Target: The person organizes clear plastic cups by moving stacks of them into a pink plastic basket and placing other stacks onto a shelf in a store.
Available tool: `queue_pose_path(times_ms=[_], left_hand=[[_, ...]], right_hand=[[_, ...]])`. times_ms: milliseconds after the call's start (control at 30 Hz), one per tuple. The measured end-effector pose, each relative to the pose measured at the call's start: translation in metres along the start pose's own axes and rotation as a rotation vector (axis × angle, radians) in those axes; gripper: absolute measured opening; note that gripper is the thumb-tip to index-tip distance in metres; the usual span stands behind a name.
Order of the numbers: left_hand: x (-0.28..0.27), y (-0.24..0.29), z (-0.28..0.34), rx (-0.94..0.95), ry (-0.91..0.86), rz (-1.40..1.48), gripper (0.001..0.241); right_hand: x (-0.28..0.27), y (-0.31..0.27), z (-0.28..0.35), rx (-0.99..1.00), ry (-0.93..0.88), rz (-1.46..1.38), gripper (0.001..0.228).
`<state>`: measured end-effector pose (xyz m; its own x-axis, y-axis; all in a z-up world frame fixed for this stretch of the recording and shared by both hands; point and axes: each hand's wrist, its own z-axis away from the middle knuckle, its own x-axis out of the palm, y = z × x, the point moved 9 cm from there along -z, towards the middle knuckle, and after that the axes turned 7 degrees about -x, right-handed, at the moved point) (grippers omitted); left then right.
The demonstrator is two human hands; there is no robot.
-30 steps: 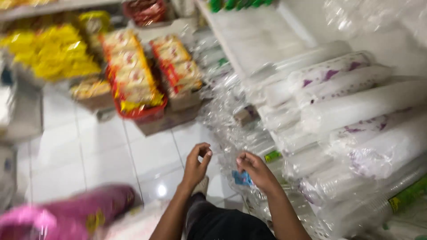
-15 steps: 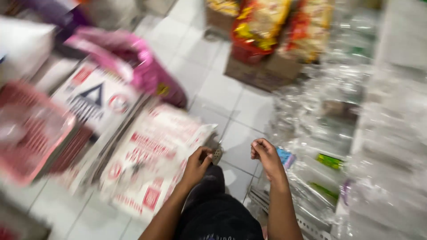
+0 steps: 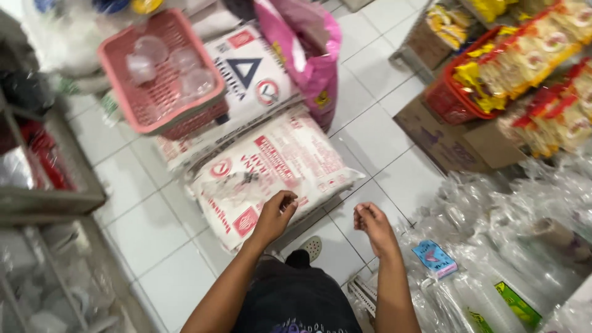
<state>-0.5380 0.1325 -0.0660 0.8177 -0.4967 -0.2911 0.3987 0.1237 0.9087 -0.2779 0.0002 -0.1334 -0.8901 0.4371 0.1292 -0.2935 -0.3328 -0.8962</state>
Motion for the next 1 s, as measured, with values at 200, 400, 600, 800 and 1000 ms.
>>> queue_pose_path(times_ms=[200, 400, 600, 800, 1000], left_hand=[[-0.057, -0.017, 0.026, -0.009, 0.062, 0.019, 0.024], [-0.141, -0.044, 0.049, 0.032, 0.124, 0.015, 0.025], [-0.247, -0.09, 0.07, 0.059, 0.122, 0.001, 0.025], [-0.355, -0.136, 0.087, 0.004, 0.114, -0.053, 0.026], [-0.444, -0.194, 0.134, -0.085, 0.295, 0.029, 0.025]], right_hand=[[0.056, -0.012, -0.017, 0.009, -0.039, 0.059, 0.018], [0.151, -0.01, -0.02, -0.025, -0.118, 0.059, 0.017], [0.27, 0.018, -0.004, -0.036, -0.102, 0.042, 0.017], [0.401, 0.086, 0.013, 0.043, -0.176, 0.059, 0.018], [0.52, 0.077, 0.003, -0.011, -0.358, 0.158, 0.023]])
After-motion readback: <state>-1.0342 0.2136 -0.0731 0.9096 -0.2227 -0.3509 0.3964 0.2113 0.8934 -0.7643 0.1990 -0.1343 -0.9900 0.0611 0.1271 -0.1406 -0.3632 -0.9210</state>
